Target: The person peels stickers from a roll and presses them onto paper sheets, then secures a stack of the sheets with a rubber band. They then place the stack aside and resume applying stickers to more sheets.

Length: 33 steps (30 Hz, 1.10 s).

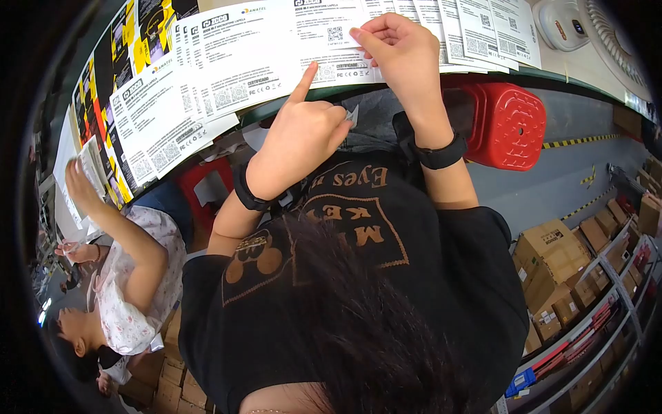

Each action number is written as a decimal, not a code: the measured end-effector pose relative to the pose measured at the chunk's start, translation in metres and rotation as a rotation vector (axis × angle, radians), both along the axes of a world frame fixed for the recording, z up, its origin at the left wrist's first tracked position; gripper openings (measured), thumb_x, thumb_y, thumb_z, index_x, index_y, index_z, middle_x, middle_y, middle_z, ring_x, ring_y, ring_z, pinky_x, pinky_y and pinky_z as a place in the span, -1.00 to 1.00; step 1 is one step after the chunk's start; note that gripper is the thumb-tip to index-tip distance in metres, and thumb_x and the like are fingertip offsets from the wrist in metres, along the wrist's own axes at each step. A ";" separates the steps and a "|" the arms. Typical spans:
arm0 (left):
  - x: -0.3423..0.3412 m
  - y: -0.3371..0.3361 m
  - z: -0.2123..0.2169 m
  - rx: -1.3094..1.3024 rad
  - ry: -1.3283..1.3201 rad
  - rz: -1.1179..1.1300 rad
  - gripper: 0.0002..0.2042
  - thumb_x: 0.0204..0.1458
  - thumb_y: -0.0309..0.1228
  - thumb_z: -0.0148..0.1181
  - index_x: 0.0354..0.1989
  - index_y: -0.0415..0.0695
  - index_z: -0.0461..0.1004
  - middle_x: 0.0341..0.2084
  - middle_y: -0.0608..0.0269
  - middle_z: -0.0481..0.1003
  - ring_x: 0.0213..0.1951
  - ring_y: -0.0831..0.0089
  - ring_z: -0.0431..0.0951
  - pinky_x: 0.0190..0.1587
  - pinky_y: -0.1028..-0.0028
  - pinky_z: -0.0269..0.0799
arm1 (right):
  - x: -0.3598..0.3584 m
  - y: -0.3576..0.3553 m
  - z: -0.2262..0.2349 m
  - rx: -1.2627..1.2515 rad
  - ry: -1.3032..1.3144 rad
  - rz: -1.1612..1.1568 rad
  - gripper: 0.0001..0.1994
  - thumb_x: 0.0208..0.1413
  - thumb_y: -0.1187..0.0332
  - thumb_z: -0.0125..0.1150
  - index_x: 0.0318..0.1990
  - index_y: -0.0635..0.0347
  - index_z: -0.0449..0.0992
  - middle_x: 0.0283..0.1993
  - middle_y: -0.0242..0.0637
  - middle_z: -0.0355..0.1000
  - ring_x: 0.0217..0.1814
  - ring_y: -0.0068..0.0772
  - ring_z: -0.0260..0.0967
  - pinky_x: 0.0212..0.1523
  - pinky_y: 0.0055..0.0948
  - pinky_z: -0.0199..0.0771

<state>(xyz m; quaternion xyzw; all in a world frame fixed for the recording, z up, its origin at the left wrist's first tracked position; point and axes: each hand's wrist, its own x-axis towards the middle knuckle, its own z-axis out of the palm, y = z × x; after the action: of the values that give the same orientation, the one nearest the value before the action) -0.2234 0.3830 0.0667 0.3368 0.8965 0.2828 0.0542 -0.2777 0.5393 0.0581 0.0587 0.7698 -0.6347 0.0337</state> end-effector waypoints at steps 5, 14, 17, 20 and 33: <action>0.002 0.002 -0.001 -0.012 0.018 0.001 -0.80 -0.15 -0.52 0.13 -0.76 -0.22 0.35 -0.84 0.16 0.32 -0.66 0.22 0.40 0.28 0.20 -0.08 | 0.003 -0.009 -0.007 0.525 0.333 0.031 -0.81 -0.07 0.38 0.29 -0.40 0.31 0.45 -0.61 -0.35 0.38 -0.60 -0.65 0.28 -0.53 -0.70 0.28; 0.007 -0.005 0.007 0.160 0.042 0.037 -0.80 -0.16 -0.50 0.17 -0.75 -0.22 0.34 -0.83 0.17 0.32 -0.70 0.22 0.36 0.26 0.16 0.00 | 0.008 -0.007 -0.013 0.678 0.589 -0.037 -0.74 0.01 0.43 0.15 -0.12 0.21 0.34 -0.23 -0.21 0.41 -0.27 -0.41 0.37 -0.24 -0.52 0.35; 0.013 -0.017 0.021 0.271 0.094 0.124 -0.83 -0.16 -0.52 0.19 -0.71 -0.25 0.38 -0.83 0.24 0.33 -0.74 0.32 0.32 0.23 0.15 0.05 | 0.022 -0.005 -0.006 0.629 0.847 0.117 -0.71 0.05 0.42 0.08 -0.03 0.20 0.34 -0.08 -0.19 0.38 -0.09 -0.32 0.35 -0.07 -0.44 0.32; 0.009 -0.028 0.032 0.370 0.111 0.217 -0.86 -0.15 -0.55 0.20 -0.67 -0.27 0.42 -0.82 0.29 0.32 -0.76 0.42 0.29 0.22 0.14 0.09 | 0.031 -0.001 0.001 0.958 0.720 0.352 -0.66 0.10 0.39 0.00 0.06 0.19 0.31 -0.01 -0.19 0.37 0.06 -0.20 0.28 0.09 -0.35 0.21; 0.002 -0.028 0.054 0.609 0.243 0.485 -0.86 -0.23 -0.50 0.32 -0.50 -0.26 0.50 -0.69 0.31 0.41 -0.66 0.52 0.36 -0.12 0.39 0.39 | 0.038 0.004 0.058 -0.221 -0.060 0.475 -0.80 0.05 0.47 0.10 -0.17 0.34 0.44 -0.14 -0.19 0.40 -0.06 -0.46 0.34 -0.03 -0.52 0.31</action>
<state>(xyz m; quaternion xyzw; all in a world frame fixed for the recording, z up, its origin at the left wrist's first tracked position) -0.2217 0.3549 0.1207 0.1473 0.8249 0.4982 -0.2227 -0.2400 0.5429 0.1162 -0.1087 0.6865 -0.6873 0.2109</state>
